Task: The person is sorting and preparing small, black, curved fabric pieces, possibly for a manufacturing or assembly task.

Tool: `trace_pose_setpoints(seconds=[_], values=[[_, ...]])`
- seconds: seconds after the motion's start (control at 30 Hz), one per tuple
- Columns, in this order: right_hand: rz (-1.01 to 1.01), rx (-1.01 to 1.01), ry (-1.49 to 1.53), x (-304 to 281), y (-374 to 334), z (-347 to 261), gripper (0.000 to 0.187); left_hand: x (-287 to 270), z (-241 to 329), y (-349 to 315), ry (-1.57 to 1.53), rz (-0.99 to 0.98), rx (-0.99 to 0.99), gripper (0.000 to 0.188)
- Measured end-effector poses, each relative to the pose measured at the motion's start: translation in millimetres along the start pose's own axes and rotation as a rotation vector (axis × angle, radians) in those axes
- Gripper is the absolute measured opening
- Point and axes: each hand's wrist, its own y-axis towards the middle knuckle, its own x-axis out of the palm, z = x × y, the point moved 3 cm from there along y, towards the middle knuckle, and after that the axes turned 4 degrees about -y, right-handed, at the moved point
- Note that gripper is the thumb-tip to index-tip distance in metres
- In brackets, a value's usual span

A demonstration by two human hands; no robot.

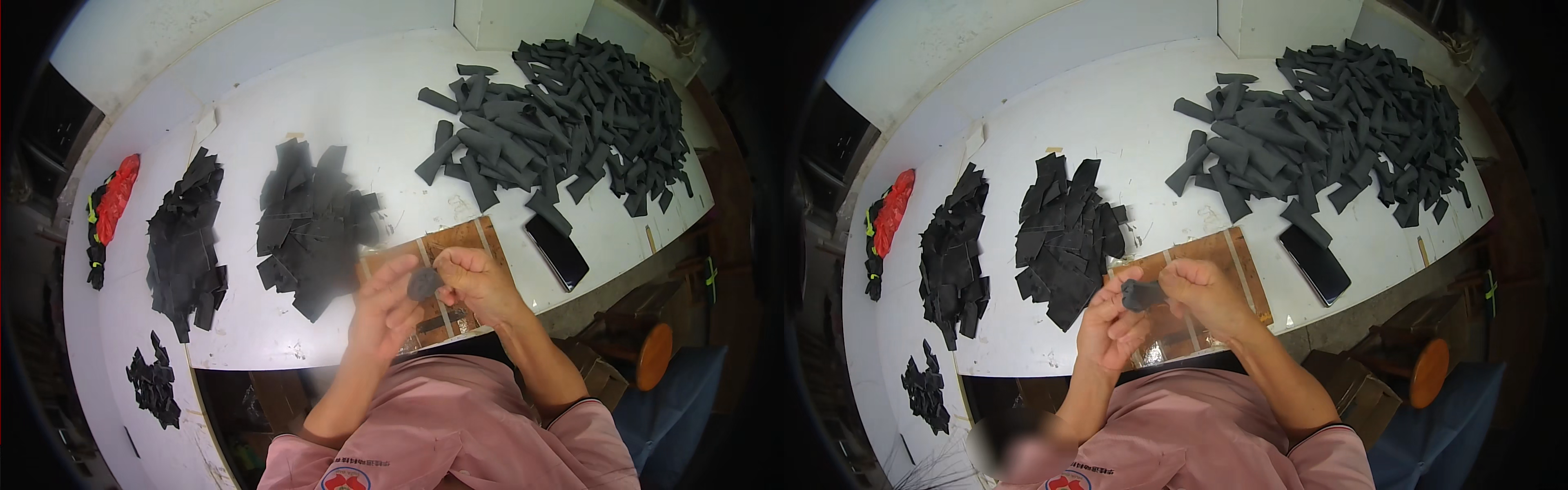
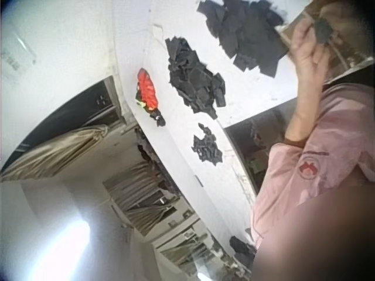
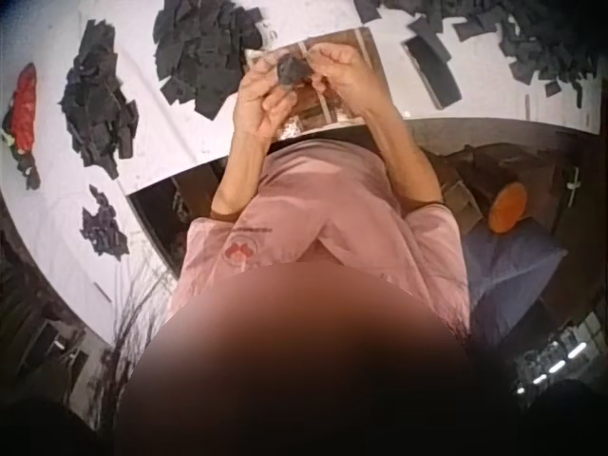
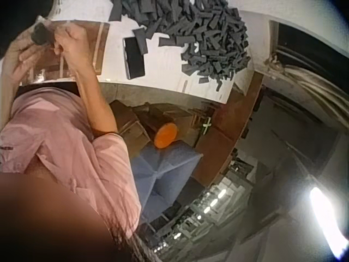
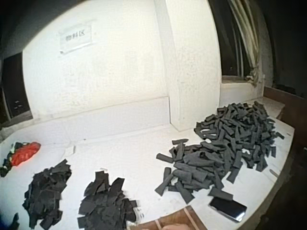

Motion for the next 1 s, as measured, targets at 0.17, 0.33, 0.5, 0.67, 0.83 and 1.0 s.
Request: trace_pose_setpoints(seconds=[0.17, 0.33, 0.5, 0.67, 0.83, 1.0], values=[[-0.244, -0.236, -0.172, 11, 6, -36, 0.018, 56, 5, -27, 0.668, -0.066, 0.414, 0.043], [-0.176, -0.032, -0.193, -13, 16, 12, 0.019, 21, 2, -12, 0.742, 0.056, 0.341, 0.034], [-0.056, -0.032, -0.24, -10, 6, 18, 0.017, 24, 9, -15, 1.181, 0.109, 0.706, 0.028], [0.172, -0.172, -0.591, -5, -2, -12, 0.011, 48, 11, -11, 1.186, -0.171, 0.79, 0.012], [0.07, -0.793, -1.469, 34, -26, -60, 0.021, 42, 12, -20, 0.411, -0.016, 0.633, 0.008], [0.111, -0.765, -1.385, 11, -15, -22, 0.021, 19, 5, -6, 0.637, -0.073, 0.539, 0.018]])
